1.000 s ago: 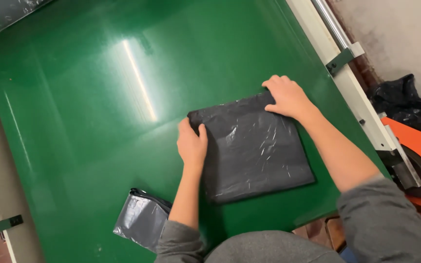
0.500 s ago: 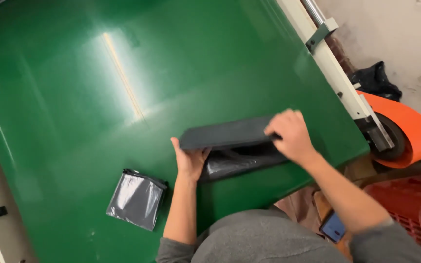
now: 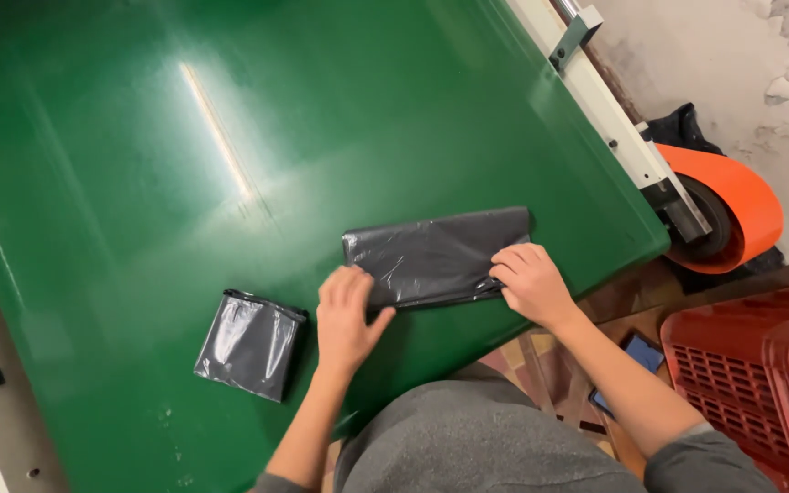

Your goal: Fold black plastic bags and place them into a red plastic storage basket.

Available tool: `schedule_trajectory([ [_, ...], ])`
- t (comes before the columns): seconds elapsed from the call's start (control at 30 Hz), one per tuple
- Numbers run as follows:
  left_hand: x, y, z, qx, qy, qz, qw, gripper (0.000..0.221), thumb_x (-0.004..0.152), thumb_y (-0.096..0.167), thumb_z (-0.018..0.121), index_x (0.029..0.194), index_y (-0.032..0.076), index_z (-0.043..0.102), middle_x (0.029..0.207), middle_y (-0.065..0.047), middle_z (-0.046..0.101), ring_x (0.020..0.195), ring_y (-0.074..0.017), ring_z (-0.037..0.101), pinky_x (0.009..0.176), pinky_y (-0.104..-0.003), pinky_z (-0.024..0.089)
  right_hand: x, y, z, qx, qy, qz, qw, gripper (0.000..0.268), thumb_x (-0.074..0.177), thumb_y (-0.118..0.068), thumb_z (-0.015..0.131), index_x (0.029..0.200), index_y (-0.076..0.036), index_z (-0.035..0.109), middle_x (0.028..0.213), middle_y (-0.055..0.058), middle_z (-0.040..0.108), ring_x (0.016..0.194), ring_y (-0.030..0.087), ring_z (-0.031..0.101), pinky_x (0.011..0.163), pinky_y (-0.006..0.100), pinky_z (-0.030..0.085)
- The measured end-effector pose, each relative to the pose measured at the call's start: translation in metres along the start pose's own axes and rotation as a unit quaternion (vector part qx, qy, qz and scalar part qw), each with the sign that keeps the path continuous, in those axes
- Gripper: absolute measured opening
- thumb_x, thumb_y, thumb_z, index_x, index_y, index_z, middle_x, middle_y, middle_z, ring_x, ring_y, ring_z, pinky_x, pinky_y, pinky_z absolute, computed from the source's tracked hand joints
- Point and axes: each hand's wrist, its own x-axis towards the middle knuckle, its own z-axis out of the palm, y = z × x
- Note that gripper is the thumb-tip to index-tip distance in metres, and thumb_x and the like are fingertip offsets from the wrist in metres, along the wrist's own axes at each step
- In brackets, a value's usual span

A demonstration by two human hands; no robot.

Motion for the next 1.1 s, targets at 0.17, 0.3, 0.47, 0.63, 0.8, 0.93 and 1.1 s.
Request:
schedule_trajectory([
  [0.17, -0.014, -0.041, 0.017, 0.221, -0.176, 0.205, 0.937, 0.034, 0.083, 0.027, 0.077, 0.112, 0.014, 0.065, 0.109, -0.003, 0.063, 0.11, -0.0263, 0.059, 0.083, -0.042, 0.049, 0.027, -0.054, -0.003, 0.004, -0.036, 0.005, 0.999, 0.043, 0.063, -0.005, 0.069, 0.105, 0.001, 0.067, 0.121, 0.018, 0.063, 0.124, 0.038, 0.057, 0.108, 0.048, 0.044],
  [0.3, -0.012, -0.032, 0.042, 0.216, -0.3, 0.225, 0.901, 0.011, 0.09, 0.022, 0.07, 0.099, 0.015, 0.068, 0.097, -0.002, 0.067, 0.095, -0.024, 0.066, 0.074, -0.041, 0.053, 0.03, -0.099, 0.016, 0.109, -0.05, -0.012, 0.993, 0.06, 0.064, -0.008, 0.072, 0.121, 0.008, 0.062, 0.133, 0.027, 0.057, 0.13, 0.046, 0.05, 0.111, 0.054, 0.037],
  [0.47, 0.043, 0.037, 0.049, -0.028, -0.437, 0.153, 0.886, 0.023, 0.088, 0.032, 0.068, 0.094, 0.011, 0.074, 0.092, -0.009, 0.074, 0.084, -0.0295, 0.071, 0.073, -0.04, 0.056, -0.033, -0.09, 0.056, 0.115, -0.019, 0.022, 0.993, 0.049, 0.077, -0.005, 0.071, 0.126, 0.002, 0.064, 0.139, 0.02, 0.061, 0.132, 0.038, 0.057, 0.118, 0.048, 0.039],
  [0.63, 0.101, -0.032, 0.146, -0.314, -0.57, -0.156, 0.743, 0.056, 0.096, 0.056, 0.048, 0.1, 0.008, 0.076, 0.093, -0.004, 0.078, 0.088, -0.0188, 0.074, 0.076, -0.032, 0.058, -0.099, -0.042, 0.087, 0.404, 0.013, 0.195, 0.893, 0.024, 0.089, 0.006, 0.058, 0.111, 0.003, 0.066, 0.108, 0.014, 0.069, 0.106, 0.026, 0.063, 0.098, 0.038, 0.046],
  [0.8, 0.103, -0.035, 0.161, -0.158, -0.437, -0.148, 0.873, 0.054, 0.1, 0.057, 0.055, 0.102, 0.007, 0.074, 0.092, -0.01, 0.072, 0.081, -0.0259, 0.067, 0.072, -0.037, 0.055, -0.108, 0.0, 0.092, 0.704, 0.177, 0.518, 0.453, 0.022, 0.108, -0.024, 0.053, 0.093, -0.01, 0.06, 0.06, 0.0, 0.054, 0.052, 0.015, 0.052, 0.054, 0.03, 0.045],
  [0.93, 0.086, 0.022, 0.149, -0.011, -0.24, -0.016, 0.971, 0.041, 0.09, 0.045, 0.072, 0.099, 0.005, 0.067, 0.097, -0.014, 0.07, 0.083, -0.0341, 0.069, 0.071, -0.043, 0.054, -0.103, 0.009, 0.088, 0.692, 0.149, 0.56, 0.431, 0.02, 0.104, -0.025, 0.054, 0.088, -0.013, 0.055, 0.055, 0.001, 0.05, 0.048, 0.018, 0.05, 0.053, 0.033, 0.045],
  [1.1, 0.082, 0.052, 0.151, 0.056, -0.024, 0.056, 0.997, 0.034, 0.074, 0.032, 0.078, 0.091, 0.006, 0.064, 0.098, -0.014, 0.065, 0.093, -0.0372, 0.066, 0.062, -0.049, 0.054, -0.14, 0.05, 0.128, 0.742, 0.15, 0.509, 0.409, 0.038, 0.108, -0.029, 0.059, 0.075, -0.011, 0.05, 0.055, 0.007, 0.059, 0.05, 0.027, 0.06, 0.053, 0.042, 0.051],
])
